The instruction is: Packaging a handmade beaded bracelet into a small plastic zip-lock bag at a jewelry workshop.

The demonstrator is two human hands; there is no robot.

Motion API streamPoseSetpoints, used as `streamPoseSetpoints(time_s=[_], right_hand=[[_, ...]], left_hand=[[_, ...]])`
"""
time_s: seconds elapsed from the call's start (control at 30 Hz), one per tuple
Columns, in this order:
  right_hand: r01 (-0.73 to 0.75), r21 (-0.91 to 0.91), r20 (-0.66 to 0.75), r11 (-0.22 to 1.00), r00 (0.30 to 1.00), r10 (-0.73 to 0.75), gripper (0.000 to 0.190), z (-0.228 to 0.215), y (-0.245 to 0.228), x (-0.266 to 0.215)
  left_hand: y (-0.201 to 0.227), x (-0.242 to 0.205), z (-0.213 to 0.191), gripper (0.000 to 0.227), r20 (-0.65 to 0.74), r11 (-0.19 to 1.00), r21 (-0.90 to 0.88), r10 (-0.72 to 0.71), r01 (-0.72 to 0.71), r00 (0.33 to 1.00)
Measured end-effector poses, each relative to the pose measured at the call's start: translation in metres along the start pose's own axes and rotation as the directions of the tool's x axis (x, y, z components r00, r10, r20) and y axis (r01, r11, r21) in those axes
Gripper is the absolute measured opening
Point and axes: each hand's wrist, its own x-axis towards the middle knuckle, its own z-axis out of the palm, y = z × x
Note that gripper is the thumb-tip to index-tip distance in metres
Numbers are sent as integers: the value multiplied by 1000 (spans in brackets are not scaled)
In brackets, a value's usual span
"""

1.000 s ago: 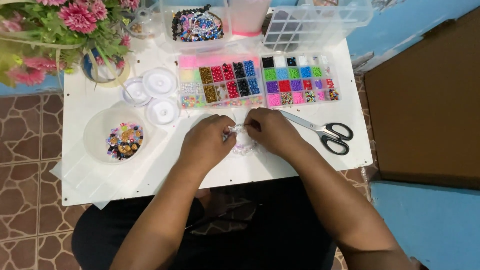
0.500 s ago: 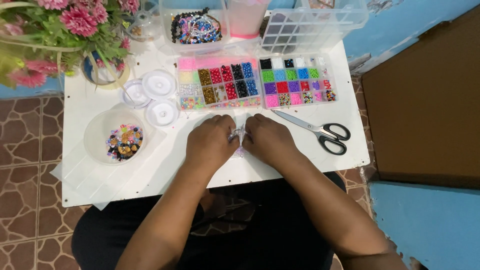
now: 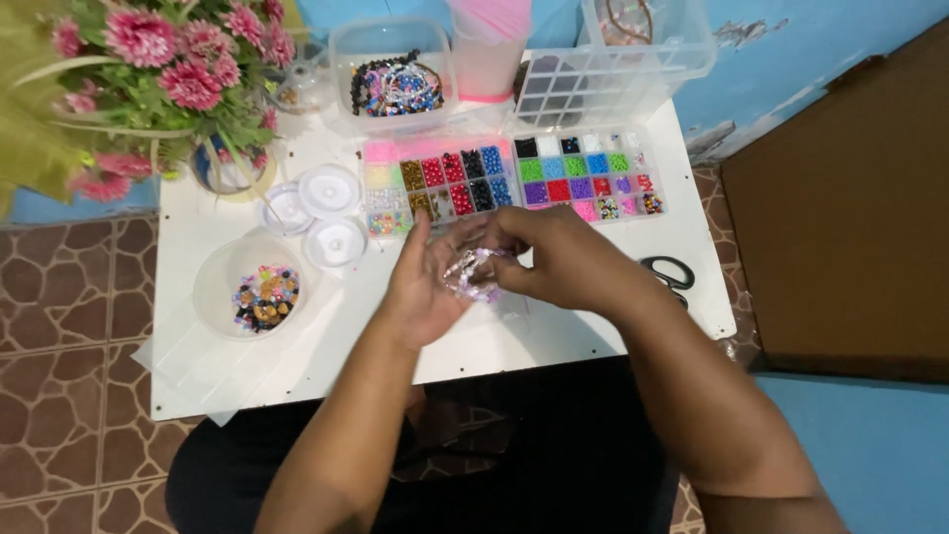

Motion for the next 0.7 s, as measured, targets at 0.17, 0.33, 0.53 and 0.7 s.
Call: streamPoseSetpoints(time_s=[0.17,0.33,0.53,0.7], right_hand=[[104,-266,115,958,990,-75,12,-6,1,16],[185,-384,114,904,982,-153,10,4,26,31],[185,-292,-12,938,980,-197,13,16,42,27],[133,117,-269,984,958,-98,28,23,26,20]], left_hand=[[-9,4,-13,68,157,969,-244,2,37,988],[-11,15,-18,61,185,964,-267,52,-1,981],[-15,27,-26,64,167,957,-289,53,-3,985],[-18,31,-27,47,66,958,-223,197,-178,978]])
